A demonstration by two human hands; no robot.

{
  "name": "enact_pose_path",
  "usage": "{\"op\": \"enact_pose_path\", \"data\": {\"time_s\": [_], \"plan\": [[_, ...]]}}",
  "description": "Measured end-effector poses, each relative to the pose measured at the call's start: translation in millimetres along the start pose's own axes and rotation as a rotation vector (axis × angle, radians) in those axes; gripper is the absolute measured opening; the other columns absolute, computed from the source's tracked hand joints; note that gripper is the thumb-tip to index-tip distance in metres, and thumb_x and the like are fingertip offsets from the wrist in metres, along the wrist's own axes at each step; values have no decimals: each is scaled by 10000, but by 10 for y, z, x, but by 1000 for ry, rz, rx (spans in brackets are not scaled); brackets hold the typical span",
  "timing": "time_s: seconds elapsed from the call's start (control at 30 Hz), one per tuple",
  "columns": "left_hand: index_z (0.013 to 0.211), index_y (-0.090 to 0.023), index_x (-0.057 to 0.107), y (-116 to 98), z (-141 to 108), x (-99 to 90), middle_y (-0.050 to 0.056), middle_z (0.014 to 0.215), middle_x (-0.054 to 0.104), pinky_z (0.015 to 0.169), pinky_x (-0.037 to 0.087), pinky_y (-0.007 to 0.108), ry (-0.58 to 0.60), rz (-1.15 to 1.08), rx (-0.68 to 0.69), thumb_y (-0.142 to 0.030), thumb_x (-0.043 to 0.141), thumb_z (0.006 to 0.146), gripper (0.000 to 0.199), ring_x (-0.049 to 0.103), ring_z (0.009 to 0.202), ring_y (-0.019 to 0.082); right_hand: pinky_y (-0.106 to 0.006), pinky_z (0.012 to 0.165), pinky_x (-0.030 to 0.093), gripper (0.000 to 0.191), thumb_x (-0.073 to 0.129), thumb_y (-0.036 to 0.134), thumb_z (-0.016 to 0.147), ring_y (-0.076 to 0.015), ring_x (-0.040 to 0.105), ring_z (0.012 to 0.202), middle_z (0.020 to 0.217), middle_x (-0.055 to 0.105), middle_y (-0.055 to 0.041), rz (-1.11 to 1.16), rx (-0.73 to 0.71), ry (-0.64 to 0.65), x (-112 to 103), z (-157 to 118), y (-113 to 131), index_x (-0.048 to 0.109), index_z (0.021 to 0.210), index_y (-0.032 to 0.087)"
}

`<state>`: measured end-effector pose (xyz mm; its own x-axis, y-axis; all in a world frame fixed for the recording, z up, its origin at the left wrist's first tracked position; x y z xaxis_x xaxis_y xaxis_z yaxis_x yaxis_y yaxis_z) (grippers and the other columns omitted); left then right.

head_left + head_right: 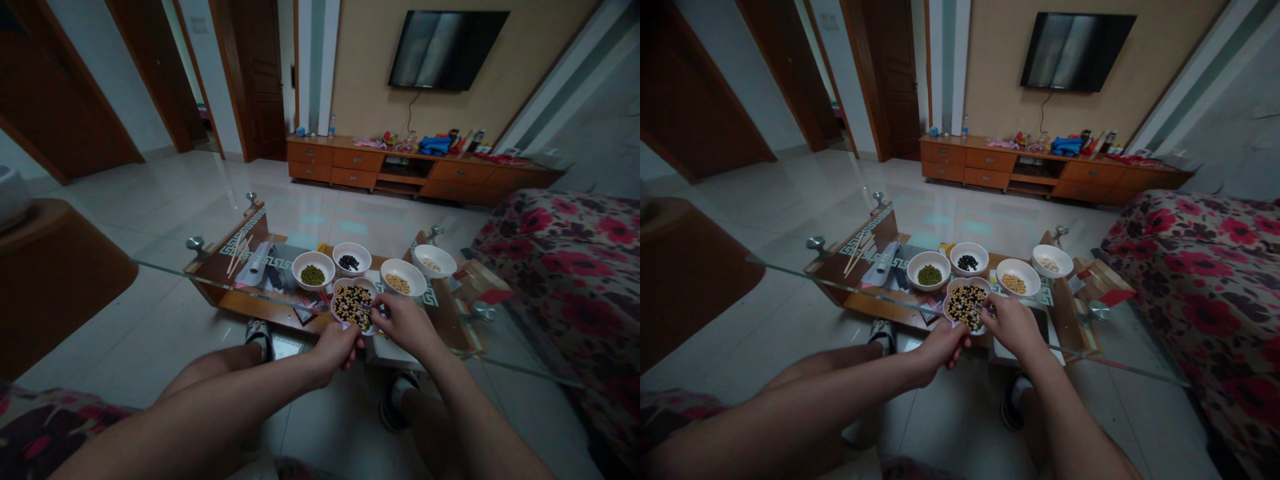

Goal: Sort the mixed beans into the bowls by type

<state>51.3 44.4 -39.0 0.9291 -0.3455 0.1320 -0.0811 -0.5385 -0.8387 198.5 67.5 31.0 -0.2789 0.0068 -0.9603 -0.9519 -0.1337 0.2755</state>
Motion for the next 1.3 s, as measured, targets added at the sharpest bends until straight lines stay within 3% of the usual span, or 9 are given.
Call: {"op": "enact_pose_path", "data": {"time_s": [0.4, 0.7, 1.3], "plan": [[695, -168, 511, 14, -1, -1, -23, 589, 505, 351, 246, 201, 4, -31, 20, -308, 433, 814, 200, 361, 388, 65, -226, 544, 293, 187, 500, 328, 837, -149, 606, 673, 781, 685, -27, -25, -15, 39, 22, 5, 24, 651, 884, 228], [697, -176, 510, 32, 3, -9, -40, 518, 453, 355, 236, 209, 6, 0, 9, -323, 423, 814, 206, 342, 364, 75, -239, 585, 332, 217, 472, 351, 884, -173, 636, 766, 848, 706, -31, -14, -13, -11, 24, 20, 37, 645, 960, 243], [680, -171, 516, 25, 3, -3, -39, 538, 468, 355, 243, 208, -1, -21, -5, -313, 445, 811, 205, 348, 381, 67, -247, 602, 360, 217, 471, 347, 893, -179, 644, 779, 872, 710, -38, -35, -28, -23, 95, 61, 18, 639, 979, 242]]}}
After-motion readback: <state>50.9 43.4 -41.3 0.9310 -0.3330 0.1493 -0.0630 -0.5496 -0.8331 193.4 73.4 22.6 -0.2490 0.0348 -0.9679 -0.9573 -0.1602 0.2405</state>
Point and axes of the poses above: each hand's wrist, its own z-axis towards the middle knuckle, its own x-axis out of the palm, y = z × x, the point moved 4 cm from there along z, towards the middle knuckle
